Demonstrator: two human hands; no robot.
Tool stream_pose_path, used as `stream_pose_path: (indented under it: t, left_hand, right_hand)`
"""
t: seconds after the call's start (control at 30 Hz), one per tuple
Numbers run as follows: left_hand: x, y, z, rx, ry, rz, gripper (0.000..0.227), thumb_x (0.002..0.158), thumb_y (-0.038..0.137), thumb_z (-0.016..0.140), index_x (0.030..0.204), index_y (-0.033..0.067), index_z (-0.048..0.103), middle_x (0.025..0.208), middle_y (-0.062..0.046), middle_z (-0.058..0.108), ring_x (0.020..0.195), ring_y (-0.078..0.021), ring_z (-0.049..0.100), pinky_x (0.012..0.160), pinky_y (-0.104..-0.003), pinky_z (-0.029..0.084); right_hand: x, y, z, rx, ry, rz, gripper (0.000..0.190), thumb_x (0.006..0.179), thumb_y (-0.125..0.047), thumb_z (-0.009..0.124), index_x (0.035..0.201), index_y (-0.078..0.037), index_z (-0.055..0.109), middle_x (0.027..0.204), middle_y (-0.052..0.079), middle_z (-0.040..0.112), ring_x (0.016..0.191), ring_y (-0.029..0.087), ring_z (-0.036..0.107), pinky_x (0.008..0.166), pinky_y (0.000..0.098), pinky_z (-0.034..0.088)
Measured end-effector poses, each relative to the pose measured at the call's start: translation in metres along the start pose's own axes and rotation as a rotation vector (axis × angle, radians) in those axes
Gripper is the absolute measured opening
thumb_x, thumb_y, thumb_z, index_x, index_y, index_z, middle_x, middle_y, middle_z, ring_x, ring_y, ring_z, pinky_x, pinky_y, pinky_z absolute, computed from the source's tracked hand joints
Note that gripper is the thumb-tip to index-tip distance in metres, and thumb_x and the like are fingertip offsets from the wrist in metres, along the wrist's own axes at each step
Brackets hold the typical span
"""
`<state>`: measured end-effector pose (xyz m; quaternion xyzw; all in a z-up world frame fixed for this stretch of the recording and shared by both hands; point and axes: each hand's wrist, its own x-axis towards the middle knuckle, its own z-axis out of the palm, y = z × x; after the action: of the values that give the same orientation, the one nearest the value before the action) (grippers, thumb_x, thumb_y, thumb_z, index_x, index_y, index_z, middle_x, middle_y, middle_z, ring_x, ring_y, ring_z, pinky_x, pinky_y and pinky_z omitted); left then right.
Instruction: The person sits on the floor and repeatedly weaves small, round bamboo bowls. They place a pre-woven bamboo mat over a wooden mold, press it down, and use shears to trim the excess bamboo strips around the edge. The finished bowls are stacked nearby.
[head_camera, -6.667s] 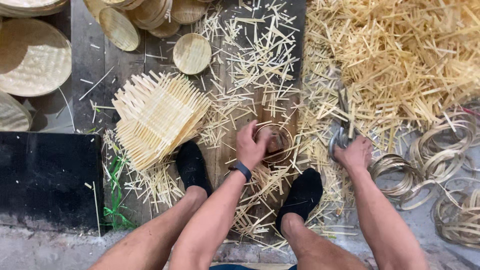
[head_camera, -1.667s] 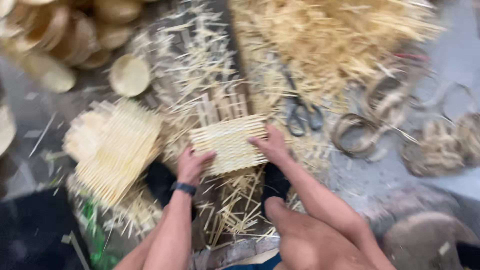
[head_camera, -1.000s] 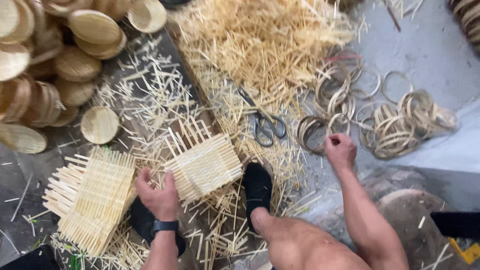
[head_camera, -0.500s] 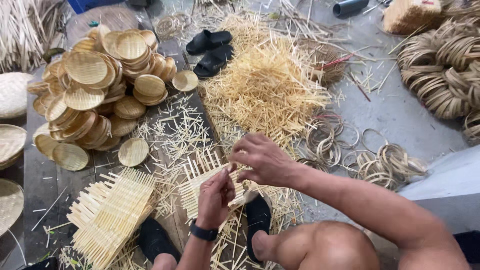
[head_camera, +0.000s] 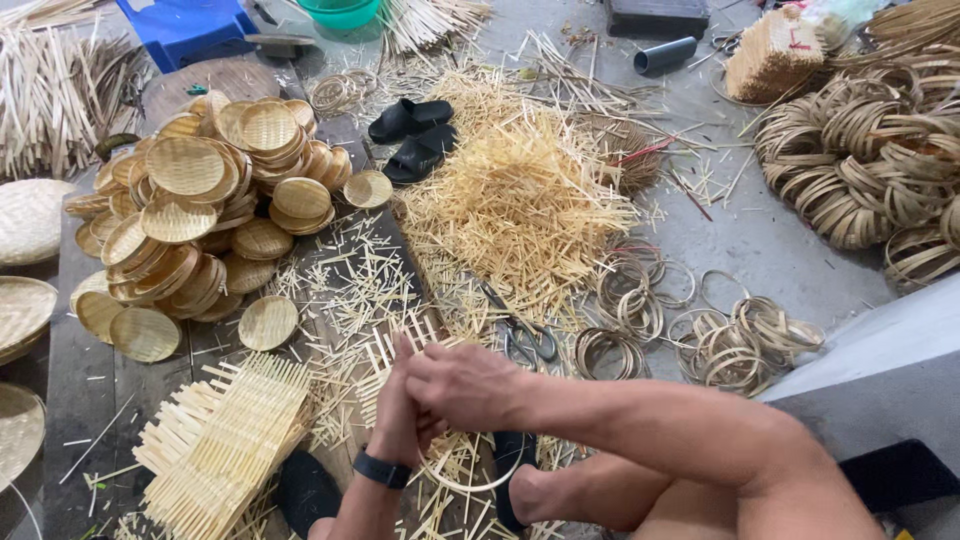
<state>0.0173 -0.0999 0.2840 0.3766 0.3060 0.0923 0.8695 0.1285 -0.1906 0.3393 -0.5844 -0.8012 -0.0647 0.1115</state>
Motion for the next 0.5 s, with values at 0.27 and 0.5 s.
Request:
stream_pose_path:
  t: [0.27, 0.5]
  left_hand:
    - [0.015, -0.019, -0.017, 0.055, 0.159, -0.012, 0.068, 0.095, 0.074, 0.036, 0.063, 0.0155, 0.05, 0.043, 0.005, 0.04, 0.031, -0.0089, 0.033, 0.027, -0.026, 0.027]
    - [0.061, -0.018, -0.079, -0.653, -0.013, 0.358, 0.037, 0.104, 0.047, 0.057, 0.086, 0.015, 0.065, 0.061, 0.007, 0.048, 0.054, -0.0079, 0.043, 0.052, -0.024, 0.037]
  right_hand:
    - [0.006, -0.003, 0.02, 0.052, -0.076, 0.156, 0.021, 0.089, -0.024, 0.076, 0.09, -0.004, 0.068, 0.09, 0.007, 0.065, 0.082, 0.019, 0.061, 0.065, 0.0303, 0.056]
    - [0.007, 0.051, 0.04, 1.497, 0.337, 0.937, 0.034, 0.098, -0.031, 0.064, 0.106, 0.002, 0.07, 0.084, 0.007, 0.068, 0.074, 0.019, 0.068, 0.069, 0.038, 0.06]
